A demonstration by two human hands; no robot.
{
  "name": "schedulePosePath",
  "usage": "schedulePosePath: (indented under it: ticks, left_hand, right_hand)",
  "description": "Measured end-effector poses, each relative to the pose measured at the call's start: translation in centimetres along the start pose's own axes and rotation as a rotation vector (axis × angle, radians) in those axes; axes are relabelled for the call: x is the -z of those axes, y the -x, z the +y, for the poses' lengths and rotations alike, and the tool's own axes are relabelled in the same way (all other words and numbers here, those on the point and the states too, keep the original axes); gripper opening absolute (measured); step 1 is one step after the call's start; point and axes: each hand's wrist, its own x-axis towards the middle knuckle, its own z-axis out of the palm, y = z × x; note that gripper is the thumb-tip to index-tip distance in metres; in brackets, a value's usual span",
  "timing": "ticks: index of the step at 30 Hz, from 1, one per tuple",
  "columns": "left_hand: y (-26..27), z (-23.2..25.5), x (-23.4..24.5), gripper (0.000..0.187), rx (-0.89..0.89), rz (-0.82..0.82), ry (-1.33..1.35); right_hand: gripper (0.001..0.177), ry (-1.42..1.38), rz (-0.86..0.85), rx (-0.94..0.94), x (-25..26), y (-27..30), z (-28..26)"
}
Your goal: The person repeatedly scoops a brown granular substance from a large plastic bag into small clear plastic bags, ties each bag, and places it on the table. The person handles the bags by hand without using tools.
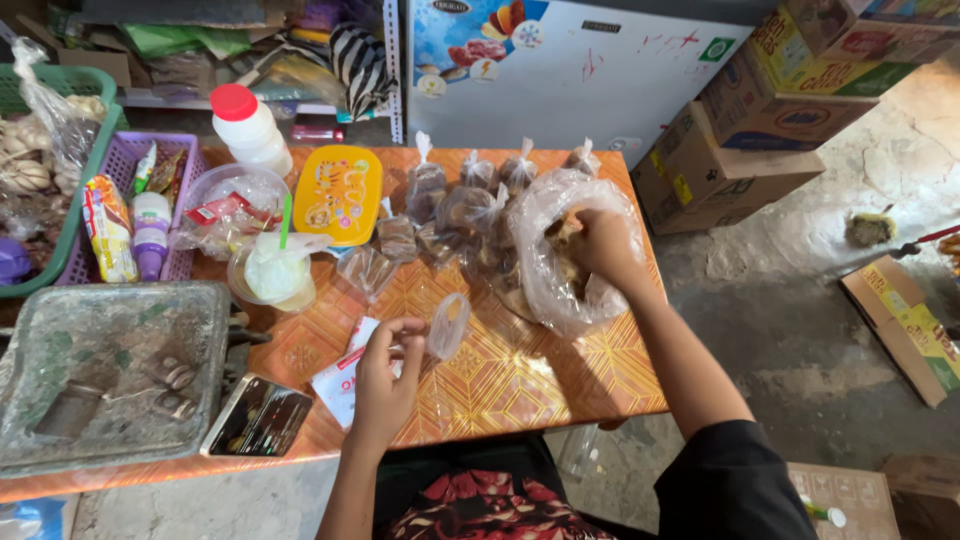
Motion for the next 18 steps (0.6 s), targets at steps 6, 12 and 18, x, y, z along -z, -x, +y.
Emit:
schedulePosePath:
  ticks: [6,12,18]
  left_hand:
    - [0.2,3.1,-0.5,0.02,-0.083,-0.002,-0.182]
    - [0.8,3.2,-1.6,0.017,-0.195,-0.008,-0.451]
    - [0.3,0.7,-3.1,0.033,-0.267,0.055,-0.713]
  right_hand:
    - [0.03,-0.056,0.001,-0.219,-4.9,-1.7,1.0]
    - [0.031,-0.101,-0.023,-0.228,-5.0,-2.1,1.2]
    - [0.025,0.083,-0.029,0.008,-1.3,1.0,-0.9]
